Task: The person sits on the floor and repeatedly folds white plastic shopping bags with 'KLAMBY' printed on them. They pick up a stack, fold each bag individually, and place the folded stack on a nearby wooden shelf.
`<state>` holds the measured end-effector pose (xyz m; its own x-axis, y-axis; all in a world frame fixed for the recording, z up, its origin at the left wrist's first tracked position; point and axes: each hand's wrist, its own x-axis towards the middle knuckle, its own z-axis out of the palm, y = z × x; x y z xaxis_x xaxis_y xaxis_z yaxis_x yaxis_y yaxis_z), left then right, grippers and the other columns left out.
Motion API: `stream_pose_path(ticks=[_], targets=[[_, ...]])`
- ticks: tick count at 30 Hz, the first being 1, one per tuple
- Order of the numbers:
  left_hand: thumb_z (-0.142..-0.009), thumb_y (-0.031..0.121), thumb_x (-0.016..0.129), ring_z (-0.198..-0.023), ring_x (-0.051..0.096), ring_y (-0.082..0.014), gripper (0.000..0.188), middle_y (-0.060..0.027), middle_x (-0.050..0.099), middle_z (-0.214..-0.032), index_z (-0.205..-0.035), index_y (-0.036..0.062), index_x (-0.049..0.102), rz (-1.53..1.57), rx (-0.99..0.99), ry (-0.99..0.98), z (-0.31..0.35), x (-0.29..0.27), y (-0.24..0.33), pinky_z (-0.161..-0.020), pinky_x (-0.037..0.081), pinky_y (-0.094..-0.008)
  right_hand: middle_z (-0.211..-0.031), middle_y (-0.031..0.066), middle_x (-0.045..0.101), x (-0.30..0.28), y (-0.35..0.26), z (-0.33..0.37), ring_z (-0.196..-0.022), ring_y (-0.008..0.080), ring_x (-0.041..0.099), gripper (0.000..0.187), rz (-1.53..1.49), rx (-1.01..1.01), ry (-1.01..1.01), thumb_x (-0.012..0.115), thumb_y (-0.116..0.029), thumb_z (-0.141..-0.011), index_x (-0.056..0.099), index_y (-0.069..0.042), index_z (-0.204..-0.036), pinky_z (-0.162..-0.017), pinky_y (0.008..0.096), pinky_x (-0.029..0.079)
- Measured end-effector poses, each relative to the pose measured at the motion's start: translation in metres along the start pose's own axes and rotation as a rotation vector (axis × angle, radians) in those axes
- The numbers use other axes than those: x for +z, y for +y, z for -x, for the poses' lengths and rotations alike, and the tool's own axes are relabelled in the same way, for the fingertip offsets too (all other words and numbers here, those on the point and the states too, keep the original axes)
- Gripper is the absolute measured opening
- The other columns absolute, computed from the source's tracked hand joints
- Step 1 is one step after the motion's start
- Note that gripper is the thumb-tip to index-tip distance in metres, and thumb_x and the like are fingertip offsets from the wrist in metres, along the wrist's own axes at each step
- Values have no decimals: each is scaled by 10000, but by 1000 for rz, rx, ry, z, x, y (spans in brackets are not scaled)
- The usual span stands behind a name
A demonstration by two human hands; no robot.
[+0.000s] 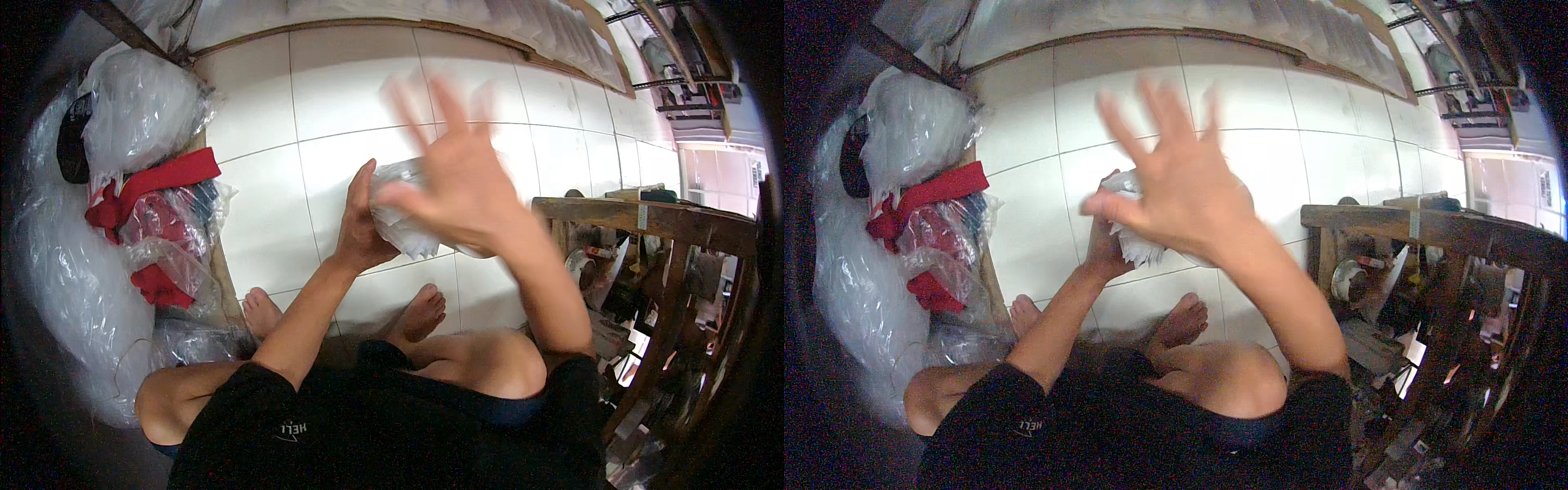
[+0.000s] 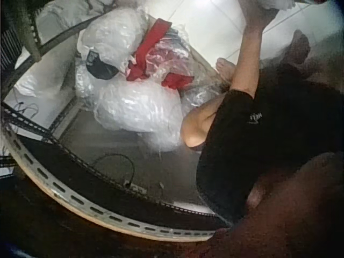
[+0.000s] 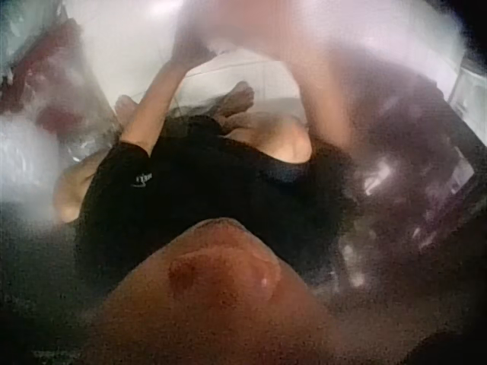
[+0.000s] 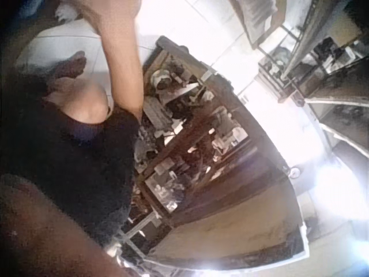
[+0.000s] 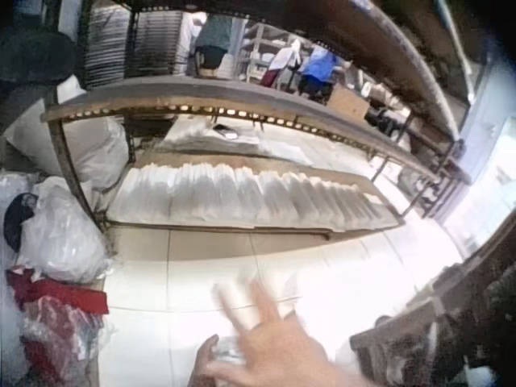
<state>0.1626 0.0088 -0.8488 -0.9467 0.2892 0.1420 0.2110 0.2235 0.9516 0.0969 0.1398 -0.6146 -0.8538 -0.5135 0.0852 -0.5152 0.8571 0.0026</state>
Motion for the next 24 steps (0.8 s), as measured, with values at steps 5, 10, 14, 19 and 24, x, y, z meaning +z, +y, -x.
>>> stream_pose_path(ticks=[5, 10, 14, 19, 24], targets=[[-561, 335, 943, -1276, 434, -398, 1273, -231, 343, -1428, -1474, 2, 121, -204, 100, 12, -10, -23, 20, -1084, 372, -481, -1474, 270, 362, -44, 11, -14, -1371, 453, 329, 1004, -80, -49, 239, 436, -764, -820, 244, -75, -1524, -1146, 612, 114], [-563, 329, 943, -1263, 442, -400, 1264, -229, 355, -1416, -1472, 1, 127, 2, 68, 24, -15, -10, 13, -1077, 376, -481, -1526, 245, 297, -3, 10, -9, -1382, 390, 350, 1009, 152, 37, 45, 456, -736, -845, 227, -25, -1523, -1181, 482, 149], [-564, 324, 942, -1253, 449, -401, 1257, -228, 364, -1407, -1470, 0, 132, -4, 70, 25, -14, -15, 12, -1072, 379, -482, -1502, 249, 320, -63, 35, 10, -1376, 415, 333, 1045, -143, 3, 439, 533, -741, -785, 251, -55, -1521, -1151, 552, 145], [-566, 318, 942, -1240, 457, -402, 1249, -226, 377, -1395, -1468, -1, 139, 59, 46, 27, -13, -8, 10, -1065, 383, -482, -1448, 285, 383, -11, 18, 10, -1365, 447, 335, 1050, -84, 119, 136, 613, -717, -725, 301, -98, -1514, -1125, 629, 158], [-568, 311, 941, -1227, 466, -403, 1241, -225, 389, -1384, -1466, -3, 146, 135, 63, -28, -20, 12, 17, -1058, 387, -482, -1546, 300, 209, -78, 11, 43, -1457, 412, 189, 1116, -620, 312, 382, 653, -568, -687, 192, 21, -1516, -1186, 538, 136]])
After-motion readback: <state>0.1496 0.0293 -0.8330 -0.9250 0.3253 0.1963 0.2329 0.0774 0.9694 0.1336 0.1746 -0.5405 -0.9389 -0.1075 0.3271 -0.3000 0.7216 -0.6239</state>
